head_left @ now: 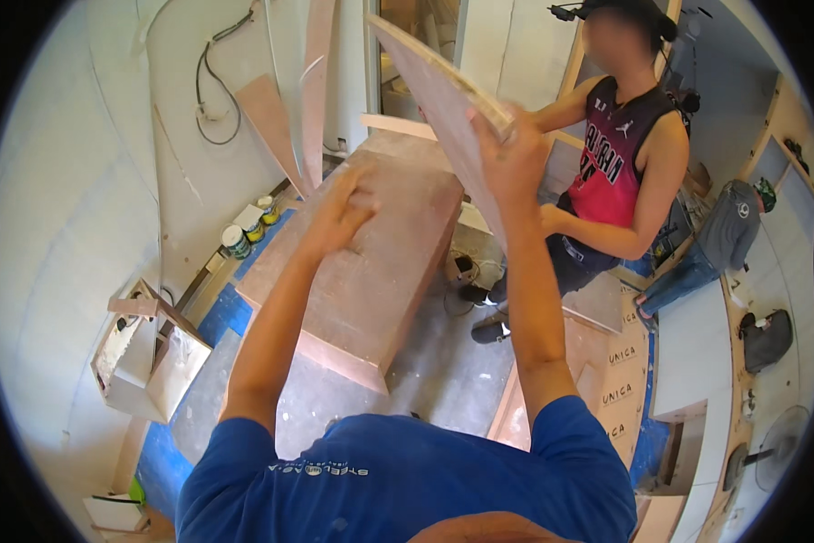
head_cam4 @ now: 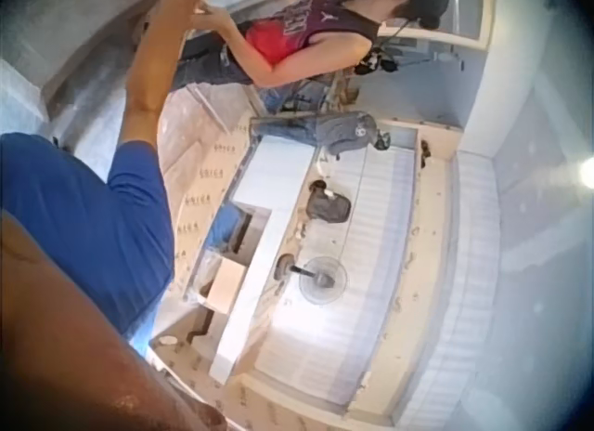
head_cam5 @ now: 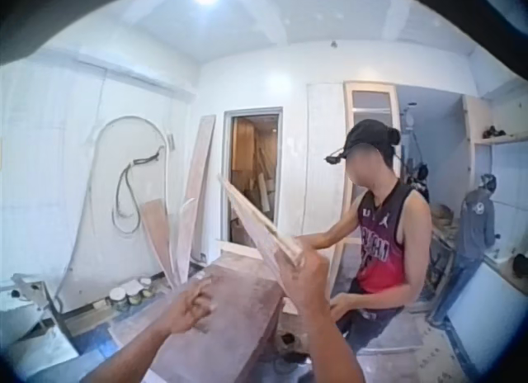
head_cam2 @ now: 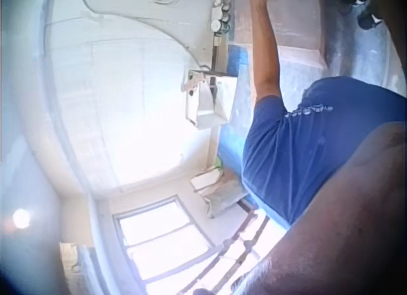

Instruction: The person picks up and moves several large wooden panels from a stack, handing them to another person and shifting them around a room under construction.

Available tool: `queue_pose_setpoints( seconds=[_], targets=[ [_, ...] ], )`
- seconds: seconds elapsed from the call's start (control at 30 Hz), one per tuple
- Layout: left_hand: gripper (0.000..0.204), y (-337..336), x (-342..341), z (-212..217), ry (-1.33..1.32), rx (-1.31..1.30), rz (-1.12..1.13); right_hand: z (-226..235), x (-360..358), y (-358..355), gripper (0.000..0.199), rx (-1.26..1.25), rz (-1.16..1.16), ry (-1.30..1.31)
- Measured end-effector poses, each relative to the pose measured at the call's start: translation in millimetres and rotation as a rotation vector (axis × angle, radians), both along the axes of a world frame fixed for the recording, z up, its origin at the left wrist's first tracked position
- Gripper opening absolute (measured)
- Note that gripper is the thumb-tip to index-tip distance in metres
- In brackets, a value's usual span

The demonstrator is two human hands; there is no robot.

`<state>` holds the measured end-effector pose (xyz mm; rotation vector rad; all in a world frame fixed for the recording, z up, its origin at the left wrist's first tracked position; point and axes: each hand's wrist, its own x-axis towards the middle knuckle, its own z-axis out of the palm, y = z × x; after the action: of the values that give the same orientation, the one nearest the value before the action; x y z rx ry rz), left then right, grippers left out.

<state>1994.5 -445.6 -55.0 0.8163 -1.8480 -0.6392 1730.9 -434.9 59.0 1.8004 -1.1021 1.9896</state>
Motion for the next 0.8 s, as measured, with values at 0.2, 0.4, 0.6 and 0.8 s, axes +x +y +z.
queue_pose_setpoints(
  seconds=[0.2, 0.4, 0.6, 0.8],
  targets=[
    [0.099, -97.6, -19.2, 67.2, 0.272, 0.196, 0.023, 60.7, -77.2, 85.3, 0.028, -0.056, -0.07, -0.122],
    [0.117, -192.2, -70.1, 112.3, 0.323, 0.155, -0.107, 101.7, -143.6, 227.3, 0.035, -0.031, -0.018, -0.336],
    [0.072, -150.1, -190.3, 61.3, 0.626, 0.293, -0.55, 80.9, -127.8, 365.1, 0.046, 0.086, -0.323, -0.28],
    [0.066, -19.6, -220.6, -3.3, 0.705, 0.411, -1.088, 14.6, -168.6, 543.8, 0.051, 0.171, -0.448, -0.226]
  ],
)
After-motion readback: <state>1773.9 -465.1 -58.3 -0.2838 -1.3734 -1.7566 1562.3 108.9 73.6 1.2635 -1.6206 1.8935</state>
